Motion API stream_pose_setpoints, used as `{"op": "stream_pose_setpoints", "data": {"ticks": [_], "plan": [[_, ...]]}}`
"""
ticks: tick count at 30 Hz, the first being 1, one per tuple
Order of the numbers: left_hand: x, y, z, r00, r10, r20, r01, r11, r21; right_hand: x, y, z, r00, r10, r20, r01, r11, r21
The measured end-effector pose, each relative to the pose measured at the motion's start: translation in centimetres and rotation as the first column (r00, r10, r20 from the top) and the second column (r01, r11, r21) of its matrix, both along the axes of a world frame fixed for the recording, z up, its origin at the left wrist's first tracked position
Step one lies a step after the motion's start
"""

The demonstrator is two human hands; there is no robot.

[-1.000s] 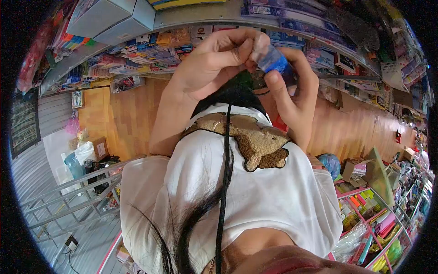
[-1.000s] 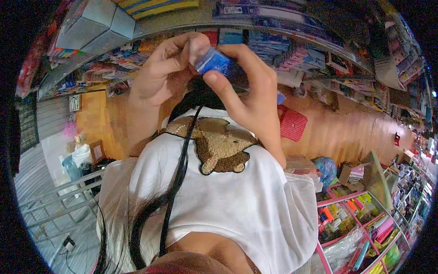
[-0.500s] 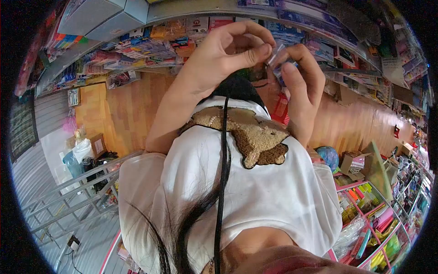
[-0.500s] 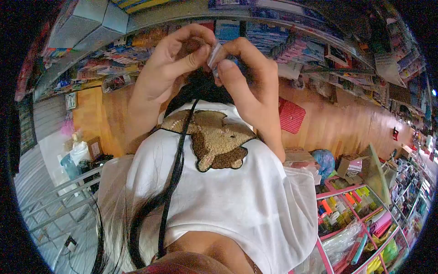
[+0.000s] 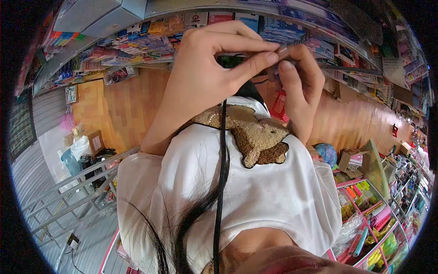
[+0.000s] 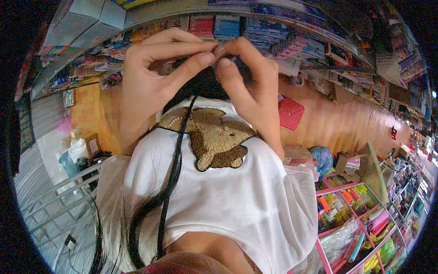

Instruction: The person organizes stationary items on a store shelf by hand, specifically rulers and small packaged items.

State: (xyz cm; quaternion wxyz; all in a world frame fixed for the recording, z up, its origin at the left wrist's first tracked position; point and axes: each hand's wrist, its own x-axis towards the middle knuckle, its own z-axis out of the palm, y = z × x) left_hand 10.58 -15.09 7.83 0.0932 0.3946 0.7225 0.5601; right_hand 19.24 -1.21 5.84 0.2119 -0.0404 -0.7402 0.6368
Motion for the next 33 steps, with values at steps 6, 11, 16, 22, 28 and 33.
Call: {"op": "stream_pose_setpoints", "data": {"ticks": [6, 11, 16, 22, 28, 33], "plan": [[0.0, -0.3, 0.4, 1.0, -0.009, 0.024, 0.01, 0.999, -0.048, 0.2, 0.0, -0.6, 0.999, -0.025, 0.02, 0.02, 0.972, 0.233], [-0.2, -0.3, 0.0, 0.987, -0.047, 0.155, 0.046, 0.999, 0.008, 0.3, 0.5, -0.4, 0.999, -0.028, -0.016, 0.032, 0.923, 0.383], [0.0, 0.0, -0.4, 0.991, 0.048, 0.121, -0.052, 0.998, 0.032, 0.3, 0.4, -0.6, 0.998, -0.062, -0.01, 0.061, 0.921, 0.386], [0.3, 0.1, -0.7, 0.935, -0.017, 0.355, -0.029, 0.992, 0.123, 0.0, 0.7, -0.8, 0.997, -0.06, -0.053, 0.075, 0.932, 0.355], [0.8, -0.3, -0.5, 0.917, -0.017, 0.399, -0.026, 0.994, 0.103, -0.1, 0.5, -0.9, 0.993, -0.104, -0.048, 0.114, 0.875, 0.471], [1.0, 0.3, -1.0, 0.988, 0.108, 0.112, -0.119, 0.988, 0.099, -0.5, 0.7, -0.6, 0.984, -0.068, -0.162, 0.154, 0.774, 0.614]]}}
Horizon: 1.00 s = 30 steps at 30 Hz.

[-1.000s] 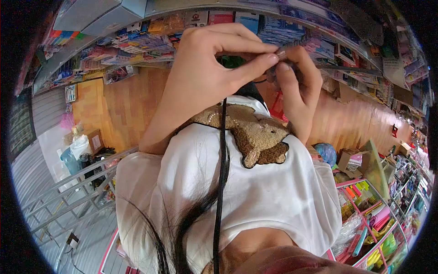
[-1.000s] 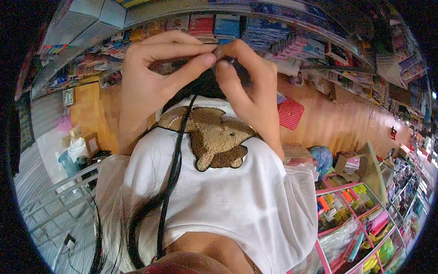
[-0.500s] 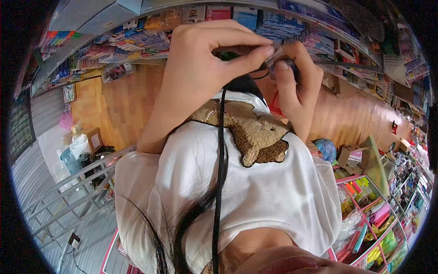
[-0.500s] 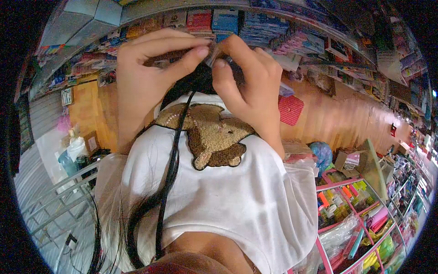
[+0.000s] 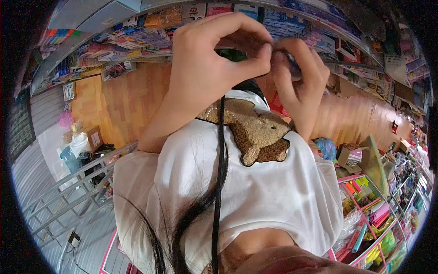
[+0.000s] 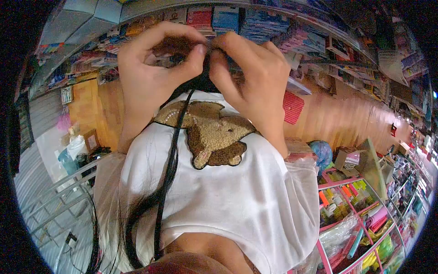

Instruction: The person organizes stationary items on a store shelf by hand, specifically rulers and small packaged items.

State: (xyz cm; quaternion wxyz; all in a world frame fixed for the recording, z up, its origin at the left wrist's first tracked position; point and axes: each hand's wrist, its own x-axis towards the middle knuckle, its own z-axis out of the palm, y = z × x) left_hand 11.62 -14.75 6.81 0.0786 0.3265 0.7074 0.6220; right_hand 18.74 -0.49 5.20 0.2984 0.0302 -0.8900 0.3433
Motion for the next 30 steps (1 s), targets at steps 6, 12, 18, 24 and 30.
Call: {"op": "stream_pose_setpoints", "data": {"ticks": [6, 12, 18, 24, 30], "plan": [[0.1, 0.3, -0.4, 0.967, 0.115, -0.227, -0.123, 0.992, -0.02, 0.0, 0.0, 0.3, 1.0, 0.001, -0.025, 0.002, 0.99, 0.143], [0.7, 0.3, -0.6, 0.966, 0.173, -0.191, -0.175, 0.985, 0.007, 0.1, -0.3, 0.5, 0.999, -0.019, -0.044, 0.028, 0.977, 0.213], [0.0, -0.2, 0.4, 0.767, -0.269, 0.582, 0.166, 0.96, 0.225, 0.8, -0.5, -0.1, 0.995, -0.005, 0.098, 0.016, 0.994, -0.112], [-1.1, -0.2, -0.4, 0.641, -0.482, 0.597, 0.378, 0.875, 0.302, 1.1, -0.9, -0.3, 0.992, -0.015, 0.126, 0.067, 0.908, -0.415], [-2.1, 0.4, -1.6, 0.521, -0.619, 0.588, 0.521, 0.776, 0.356, 1.2, -0.9, -0.4, 0.996, -0.011, 0.088, 0.057, 0.835, -0.547]]}}
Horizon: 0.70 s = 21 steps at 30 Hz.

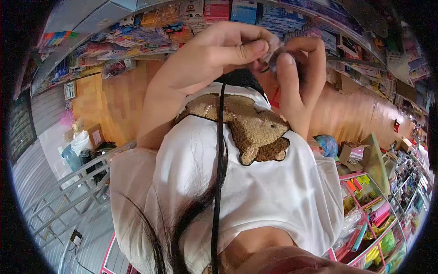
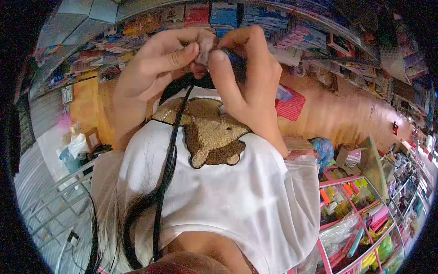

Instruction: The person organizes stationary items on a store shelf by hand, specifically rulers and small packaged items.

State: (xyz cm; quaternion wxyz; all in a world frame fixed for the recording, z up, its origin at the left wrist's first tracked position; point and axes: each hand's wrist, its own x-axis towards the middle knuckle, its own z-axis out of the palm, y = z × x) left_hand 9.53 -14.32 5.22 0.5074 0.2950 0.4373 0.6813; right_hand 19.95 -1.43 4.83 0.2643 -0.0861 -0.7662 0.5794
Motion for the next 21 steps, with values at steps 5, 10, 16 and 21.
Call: {"op": "stream_pose_setpoints", "data": {"ticks": [5, 10, 16, 21], "plan": [[-0.6, -0.1, -0.2, 0.995, -0.085, 0.05, 0.086, 0.996, -0.027, 0.2, 0.0, -0.1, 0.998, 0.025, 0.052, -0.023, 0.999, -0.035], [-0.9, 0.1, -0.3, 0.991, -0.113, 0.075, 0.113, 0.994, 0.007, 0.2, 0.2, -0.4, 0.999, 0.023, 0.022, -0.022, 0.999, -0.036], [-1.0, 0.3, -0.5, 0.989, -0.121, 0.087, 0.12, 0.993, 0.016, 0.1, 0.5, -0.7, 0.999, 0.047, 0.003, -0.047, 0.999, -0.007], [-0.5, 0.6, -1.1, 0.993, -0.051, 0.106, 0.049, 0.998, 0.026, -0.2, 0.5, -0.7, 1.0, 0.001, -0.009, -0.001, 1.0, 0.012]]}}
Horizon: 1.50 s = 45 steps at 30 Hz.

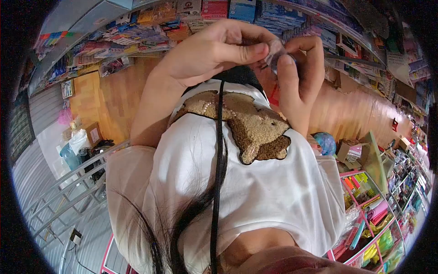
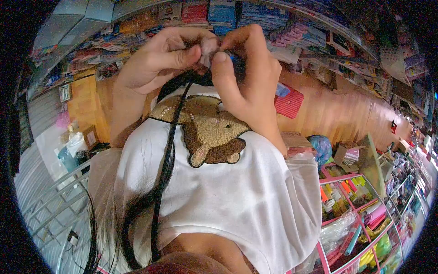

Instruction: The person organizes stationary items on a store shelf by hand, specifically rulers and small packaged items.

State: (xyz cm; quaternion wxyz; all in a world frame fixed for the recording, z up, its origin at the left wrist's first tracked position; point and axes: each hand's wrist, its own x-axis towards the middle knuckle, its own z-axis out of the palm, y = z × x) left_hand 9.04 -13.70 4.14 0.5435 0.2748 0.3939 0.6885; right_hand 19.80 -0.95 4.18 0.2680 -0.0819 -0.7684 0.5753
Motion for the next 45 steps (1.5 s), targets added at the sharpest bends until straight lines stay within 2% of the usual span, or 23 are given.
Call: {"op": "stream_pose_setpoints", "data": {"ticks": [5, 11, 17, 21, 23, 24, 26, 29, 30, 32, 33, 36, 39, 42, 45], "plan": [[-0.2, 0.1, -0.4, 1.0, 0.025, -0.013, -0.025, 1.0, -0.015, -0.2, 0.3, -0.4, 0.998, -0.065, 0.015, 0.062, 0.988, 0.142], [-0.2, 0.1, -0.4, 1.0, 0.023, 0.002, -0.023, 0.999, -0.028, -0.2, 0.1, -0.4, 0.996, -0.089, 0.026, 0.086, 0.99, 0.114], [-0.4, 0.1, -1.2, 0.995, 0.001, 0.101, -0.001, 1.0, 0.001, -0.2, 0.2, -0.2, 0.996, -0.075, 0.051, 0.064, 0.98, 0.189], [-0.6, -0.2, -1.1, 0.992, 0.002, 0.123, -0.003, 1.0, 0.007, -0.3, 0.0, 0.2, 0.998, -0.038, 0.043, 0.035, 0.997, 0.064], [-0.6, 0.2, -2.0, 0.98, -0.017, 0.196, -0.005, 0.994, 0.111, -0.4, -0.3, 0.3, 1.0, -0.013, 0.022, 0.014, 1.0, -0.025], [-0.6, 0.4, -2.5, 0.973, -0.026, 0.229, -0.012, 0.987, 0.163, -0.4, -0.3, 0.6, 0.999, 0.021, 0.043, -0.017, 0.995, -0.096], [-0.4, 0.4, -3.2, 0.976, -0.008, 0.217, -0.02, 0.992, 0.128, -0.3, -0.4, 1.2, 0.993, 0.089, 0.079, -0.068, 0.969, -0.237], [-0.1, 0.4, -2.8, 0.975, 0.086, 0.203, -0.089, 0.996, 0.008, -0.5, -0.3, 0.4, 0.994, 0.101, 0.038, -0.091, 0.973, -0.21], [0.1, 0.4, -2.6, 0.972, 0.129, 0.195, -0.123, 0.992, -0.043, -0.5, -0.4, 0.4, 0.994, 0.104, 0.046, -0.089, 0.964, -0.25], [0.0, 0.4, -3.0, 0.967, 0.106, 0.231, -0.116, 0.993, 0.034, -0.4, -0.7, 0.4, 0.992, 0.113, 0.061, -0.087, 0.94, -0.33], [0.0, 0.3, -3.2, 0.964, 0.092, 0.249, -0.113, 0.991, 0.072, -0.3, -0.6, 0.4, 0.99, 0.121, 0.07, -0.093, 0.944, -0.316], [0.3, 0.4, -2.9, 0.972, 0.192, 0.132, -0.199, 0.979, 0.041, -0.2, -0.5, 0.5, 0.988, 0.135, 0.075, -0.108, 0.953, -0.284], [0.6, -0.1, -2.0, 0.954, 0.294, -0.066, -0.3, 0.947, -0.115, -0.2, -0.5, -0.1, 0.989, 0.129, 0.071, -0.102, 0.949, -0.299], [0.9, -0.4, -0.5, 0.925, 0.361, -0.116, -0.372, 0.923, -0.094, 0.1, -0.4, -0.5, 0.982, 0.151, 0.113, -0.1, 0.926, -0.365], [1.4, -0.5, -0.2, 0.865, 0.399, -0.304, -0.452, 0.883, -0.129, 0.3, -0.5, 0.0, 0.977, 0.19, 0.094, -0.138, 0.906, -0.401]]}}
